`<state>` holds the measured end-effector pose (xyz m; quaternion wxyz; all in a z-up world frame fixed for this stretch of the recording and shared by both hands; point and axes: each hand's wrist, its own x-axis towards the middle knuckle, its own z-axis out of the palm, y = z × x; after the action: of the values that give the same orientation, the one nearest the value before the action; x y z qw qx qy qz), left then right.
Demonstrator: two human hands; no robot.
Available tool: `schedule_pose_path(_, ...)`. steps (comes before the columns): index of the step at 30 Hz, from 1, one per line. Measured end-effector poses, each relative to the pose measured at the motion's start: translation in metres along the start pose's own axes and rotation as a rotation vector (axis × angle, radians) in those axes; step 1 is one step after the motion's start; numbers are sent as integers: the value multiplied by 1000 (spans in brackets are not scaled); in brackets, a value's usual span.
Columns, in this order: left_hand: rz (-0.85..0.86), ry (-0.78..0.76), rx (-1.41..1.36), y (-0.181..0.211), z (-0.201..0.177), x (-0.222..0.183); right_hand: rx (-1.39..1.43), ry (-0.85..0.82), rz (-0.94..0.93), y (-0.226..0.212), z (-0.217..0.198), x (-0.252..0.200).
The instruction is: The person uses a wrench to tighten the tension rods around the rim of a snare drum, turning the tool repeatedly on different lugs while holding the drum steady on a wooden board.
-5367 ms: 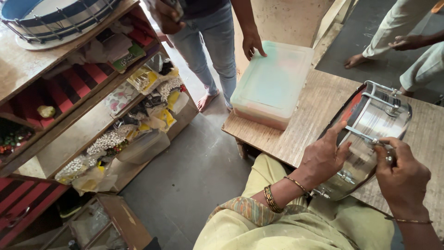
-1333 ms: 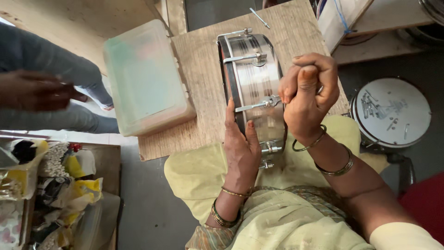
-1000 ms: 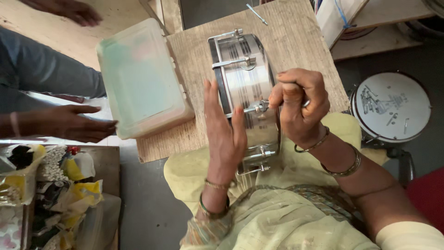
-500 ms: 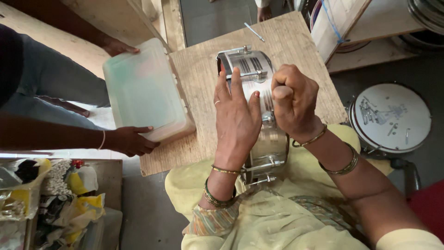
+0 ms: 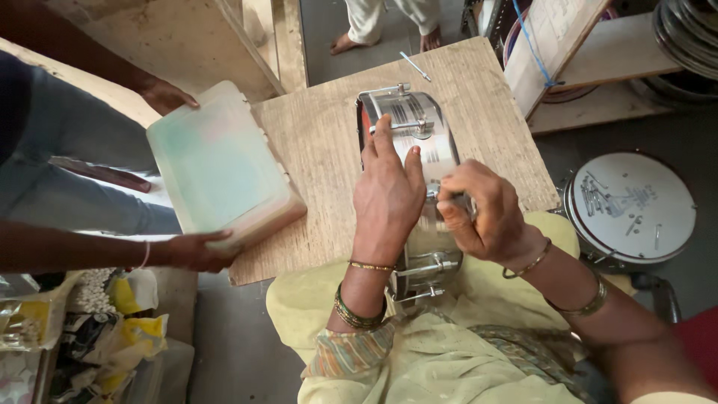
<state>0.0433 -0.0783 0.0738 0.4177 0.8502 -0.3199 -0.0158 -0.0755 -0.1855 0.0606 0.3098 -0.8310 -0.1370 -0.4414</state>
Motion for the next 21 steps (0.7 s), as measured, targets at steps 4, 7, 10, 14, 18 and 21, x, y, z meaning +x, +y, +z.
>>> schedule_pose_path(4,-17,43,13,1,1,1,-34,19,-70,7,-1,-15)
schedule_pose_path(7,-46,16,17,0,0,1,-35,19,-51,14,1,-24)
schedule_pose_path(10,-35,16,-6,1,1,0,55,104,243,14,6,-20)
schedule_pose_path(14,-28,23,-9,3,2,0,234,47,773,39,4,23)
schedule_pose_path(18,-48,4,19,2,3,0,477,-26,1037,50,-4,46)
schedule_pose_path(21,3,54,7,-7,3,-2,350,118,750,27,-10,21)
